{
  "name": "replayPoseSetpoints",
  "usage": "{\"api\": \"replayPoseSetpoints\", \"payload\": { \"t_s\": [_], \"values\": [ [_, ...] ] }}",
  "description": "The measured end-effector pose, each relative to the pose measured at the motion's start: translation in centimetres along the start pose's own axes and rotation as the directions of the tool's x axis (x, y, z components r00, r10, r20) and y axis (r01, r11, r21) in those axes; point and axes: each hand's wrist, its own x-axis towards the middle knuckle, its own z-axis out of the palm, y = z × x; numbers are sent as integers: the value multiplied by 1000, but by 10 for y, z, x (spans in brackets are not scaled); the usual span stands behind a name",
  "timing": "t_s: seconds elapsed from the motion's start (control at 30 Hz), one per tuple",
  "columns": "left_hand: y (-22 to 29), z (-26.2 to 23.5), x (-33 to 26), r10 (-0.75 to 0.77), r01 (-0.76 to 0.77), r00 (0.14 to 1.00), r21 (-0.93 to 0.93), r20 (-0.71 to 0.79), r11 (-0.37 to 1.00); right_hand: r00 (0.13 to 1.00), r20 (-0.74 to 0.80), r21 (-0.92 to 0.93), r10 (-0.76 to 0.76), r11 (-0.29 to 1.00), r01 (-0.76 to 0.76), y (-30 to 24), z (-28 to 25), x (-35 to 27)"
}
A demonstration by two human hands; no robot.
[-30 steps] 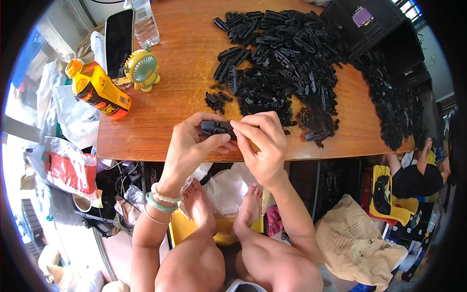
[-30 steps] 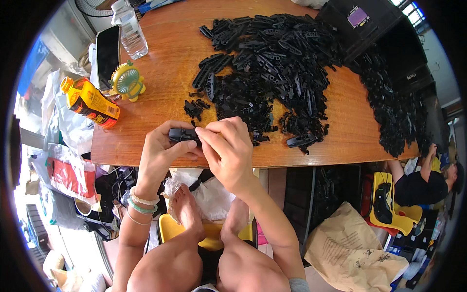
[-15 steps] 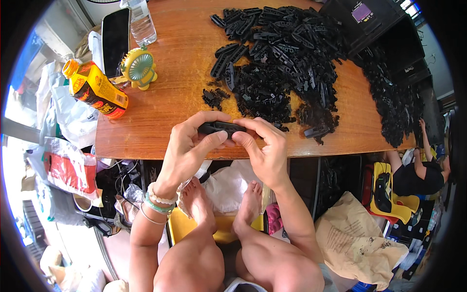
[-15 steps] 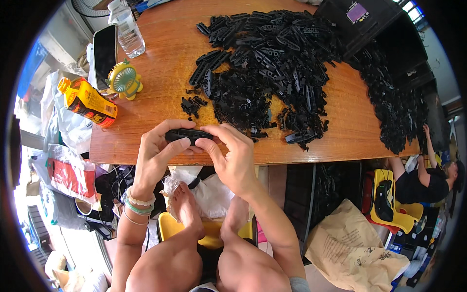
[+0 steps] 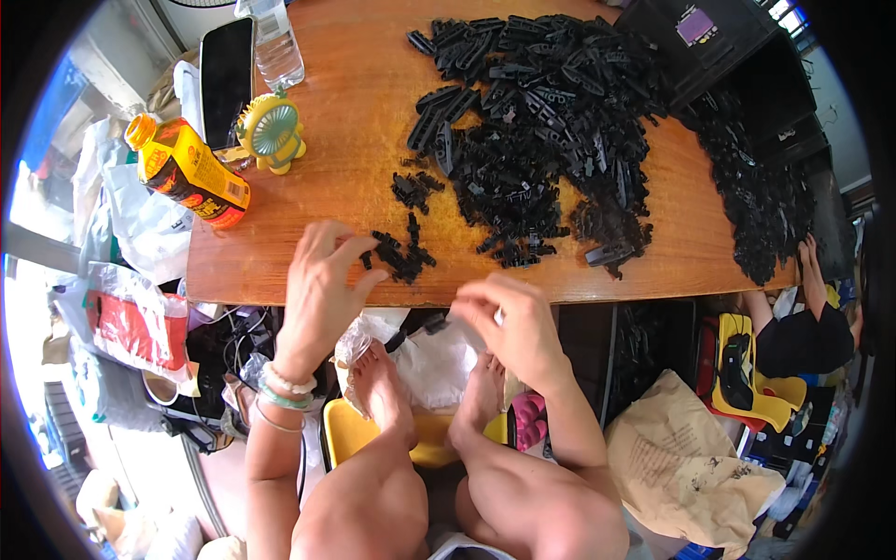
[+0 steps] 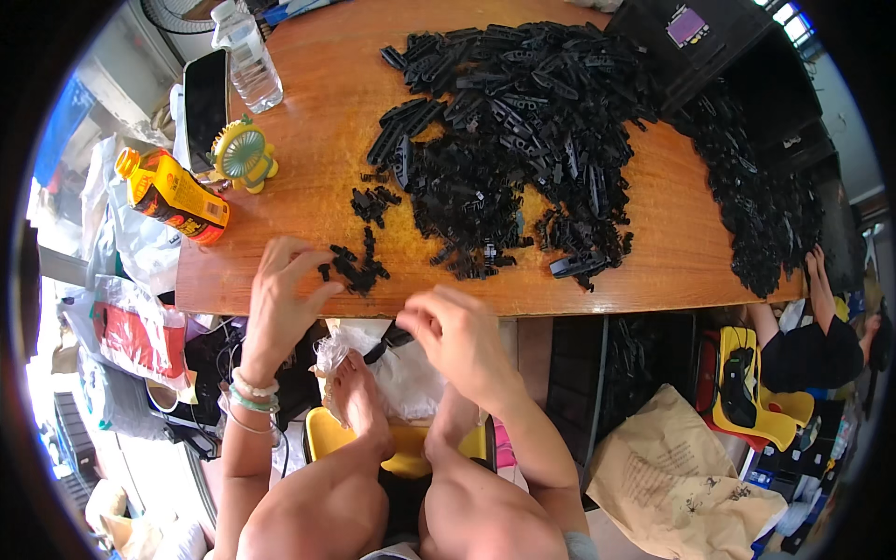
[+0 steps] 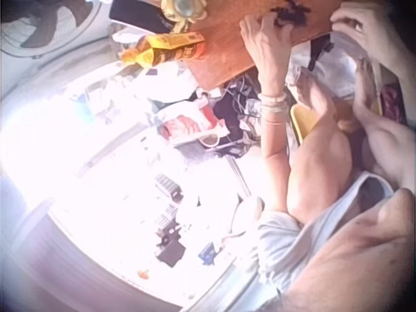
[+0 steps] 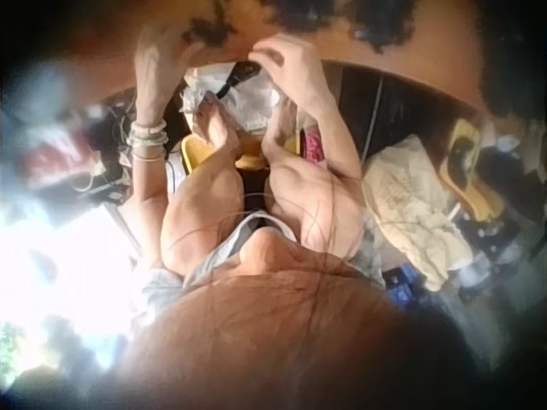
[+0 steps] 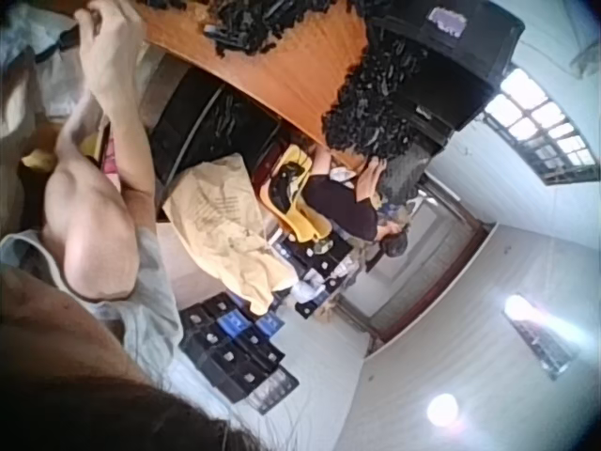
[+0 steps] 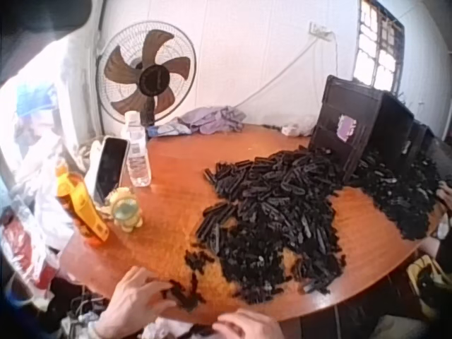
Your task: The person assembles plastic components by fitting small plastic pieces into larger plastic parts by hand and setting them aside, then sorts through piles of plastic pieces on the table.
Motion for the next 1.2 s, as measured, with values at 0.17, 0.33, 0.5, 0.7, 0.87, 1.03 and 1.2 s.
{"api": "replayPoseSetpoints", "payload": {
  "t_s": [0.17,0.33,0.5,0.7,0.87,1.03,1.2],
  "values": [
    [16,23,25,62,-61,998,-146,-1,987,890,-285,-279,-355,919,277,21,15,64],
    [-8,31,111,-57,44,996,-182,-65,982,902,-224,-508,-370,834,215,25,28,111],
    [-26,55,162,-116,116,993,-24,17,993,912,-224,-596,-343,789,151,24,32,107],
    [-50,39,144,-222,223,974,-24,40,974,832,-501,-100,-239,971,219,8,12,74],
    [-22,30,82,-305,332,931,-818,203,470,915,-354,628,191,774,82,10,1,54],
    [3,37,43,-209,147,971,-981,119,126,951,-187,780,247,626,-9,-9,0,41],
    [18,27,32,-38,241,970,-971,241,-15,950,-310,659,21,725,199,-17,0,33]
  ]
}}
